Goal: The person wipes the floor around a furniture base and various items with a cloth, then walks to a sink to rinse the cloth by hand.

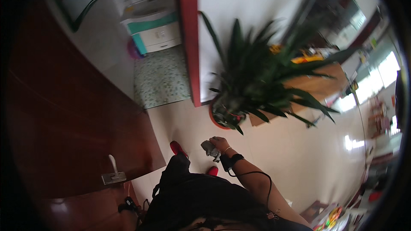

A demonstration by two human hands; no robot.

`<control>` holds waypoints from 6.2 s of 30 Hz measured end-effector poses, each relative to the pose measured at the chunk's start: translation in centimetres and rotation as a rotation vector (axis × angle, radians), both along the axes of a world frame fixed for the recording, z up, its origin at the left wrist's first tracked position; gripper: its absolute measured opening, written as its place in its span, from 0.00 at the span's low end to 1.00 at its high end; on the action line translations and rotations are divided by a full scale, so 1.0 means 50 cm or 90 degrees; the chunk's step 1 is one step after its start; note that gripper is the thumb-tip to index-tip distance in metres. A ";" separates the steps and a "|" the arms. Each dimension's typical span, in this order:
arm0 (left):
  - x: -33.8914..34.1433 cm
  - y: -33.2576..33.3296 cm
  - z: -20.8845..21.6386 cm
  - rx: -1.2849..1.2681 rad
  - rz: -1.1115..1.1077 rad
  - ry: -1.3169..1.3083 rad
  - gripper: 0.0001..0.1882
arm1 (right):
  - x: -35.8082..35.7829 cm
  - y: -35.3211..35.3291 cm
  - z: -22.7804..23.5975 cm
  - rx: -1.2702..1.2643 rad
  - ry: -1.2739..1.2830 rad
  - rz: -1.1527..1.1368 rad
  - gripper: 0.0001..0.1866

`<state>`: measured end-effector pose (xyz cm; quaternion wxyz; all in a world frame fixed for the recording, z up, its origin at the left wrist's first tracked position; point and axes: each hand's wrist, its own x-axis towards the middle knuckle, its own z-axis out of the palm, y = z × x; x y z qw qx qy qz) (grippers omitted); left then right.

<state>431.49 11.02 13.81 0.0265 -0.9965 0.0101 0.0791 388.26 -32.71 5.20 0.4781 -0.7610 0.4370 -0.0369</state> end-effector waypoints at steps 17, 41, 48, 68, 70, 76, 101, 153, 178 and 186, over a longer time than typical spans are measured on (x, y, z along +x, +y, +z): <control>0.132 0.067 -0.083 0.003 0.337 0.032 0.21 | 0.704 -0.462 -0.069 -0.411 0.064 0.374 0.38; 0.799 -1.169 -0.083 -0.417 -0.215 0.521 0.17 | 1.351 -1.504 0.171 -0.091 -0.133 -0.111 0.20; 1.156 -1.699 0.039 -0.526 -0.272 0.544 0.22 | 1.577 -1.851 0.221 0.307 -0.495 -0.349 0.26; 1.379 -2.696 -0.176 -0.750 0.464 0.780 0.28 | 1.931 -2.032 -0.204 -0.182 -0.015 -0.340 0.28; 1.333 -2.715 -0.212 -0.855 0.490 1.027 0.28 | 1.988 -2.003 -0.193 -0.220 0.075 -0.244 0.27; 1.370 -2.728 -0.286 -1.050 0.598 1.022 0.25 | 2.024 -1.979 -0.053 0.045 -0.011 -0.089 0.27; 1.305 -2.781 -0.220 -0.824 0.427 0.890 0.13 | 1.970 -2.008 0.011 -0.036 0.014 -0.029 0.16; 1.297 -2.728 -0.229 -0.790 0.229 0.544 0.24 | 1.940 -2.040 -0.117 -0.356 0.029 -0.120 0.20; 1.401 -2.759 -0.238 -0.761 -0.208 0.500 0.21 | 1.859 -2.074 -0.096 -0.201 0.195 0.006 0.09; 1.338 -2.701 -0.317 -0.667 0.236 0.768 0.21 | 1.928 -2.104 -0.150 -0.077 0.109 -0.152 0.19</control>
